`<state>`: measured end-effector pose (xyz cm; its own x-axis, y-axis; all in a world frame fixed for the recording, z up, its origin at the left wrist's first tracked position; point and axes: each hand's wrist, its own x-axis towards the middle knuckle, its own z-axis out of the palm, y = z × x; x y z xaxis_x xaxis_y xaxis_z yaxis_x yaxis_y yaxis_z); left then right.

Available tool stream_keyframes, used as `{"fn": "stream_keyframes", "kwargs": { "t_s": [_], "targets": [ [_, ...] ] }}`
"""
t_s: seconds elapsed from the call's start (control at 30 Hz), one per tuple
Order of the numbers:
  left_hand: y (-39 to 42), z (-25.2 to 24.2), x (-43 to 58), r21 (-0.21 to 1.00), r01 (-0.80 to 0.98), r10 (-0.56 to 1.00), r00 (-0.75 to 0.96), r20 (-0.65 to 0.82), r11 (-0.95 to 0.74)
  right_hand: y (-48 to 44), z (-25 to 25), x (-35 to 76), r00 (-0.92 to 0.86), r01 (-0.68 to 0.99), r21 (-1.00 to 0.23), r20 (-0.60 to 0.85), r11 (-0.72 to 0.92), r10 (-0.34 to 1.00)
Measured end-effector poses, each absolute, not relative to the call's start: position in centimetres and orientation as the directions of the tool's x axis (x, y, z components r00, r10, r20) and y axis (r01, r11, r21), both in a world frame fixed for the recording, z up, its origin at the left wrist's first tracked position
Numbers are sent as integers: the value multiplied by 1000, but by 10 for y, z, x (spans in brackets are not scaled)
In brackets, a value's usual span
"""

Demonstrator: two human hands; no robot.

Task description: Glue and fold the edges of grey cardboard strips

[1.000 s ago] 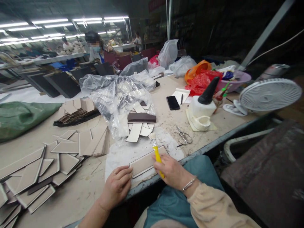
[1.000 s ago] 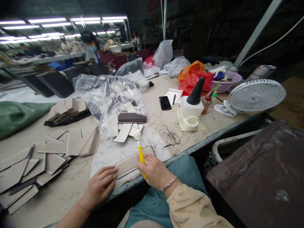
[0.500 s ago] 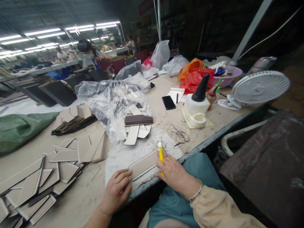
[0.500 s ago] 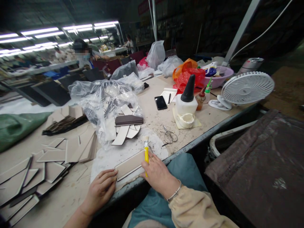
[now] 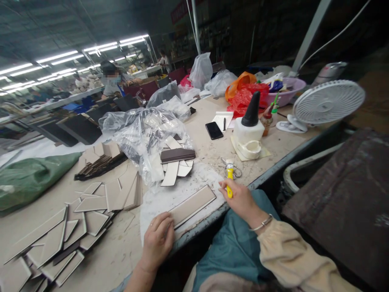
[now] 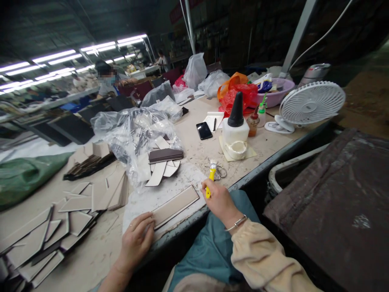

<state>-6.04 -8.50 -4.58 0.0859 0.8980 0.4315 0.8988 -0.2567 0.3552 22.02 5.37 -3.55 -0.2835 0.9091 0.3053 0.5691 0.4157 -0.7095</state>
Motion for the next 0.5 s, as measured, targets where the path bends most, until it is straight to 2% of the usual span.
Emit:
{"fn": "stream_keyframes", "kwargs": {
  "t_s": [0.1,0.27,0.4,0.5],
  "targets": [
    [-69,-44,-39,346,892,890,120,440,-291,63,-36,226,-313,606,-677,279,417,908],
    [-35,-50,-2,243,906,929,295,224,-347,69,-38,219,-397,644,-624,222,443,890],
    [-22,-61,8,132,939,947,305,100,-317,68,-41,215,-438,671,-586,181,454,881],
    [-21,-64,7,101,944,949,307,76,-313,67,-42,213,-468,692,-553,145,464,872]
  ]
}}
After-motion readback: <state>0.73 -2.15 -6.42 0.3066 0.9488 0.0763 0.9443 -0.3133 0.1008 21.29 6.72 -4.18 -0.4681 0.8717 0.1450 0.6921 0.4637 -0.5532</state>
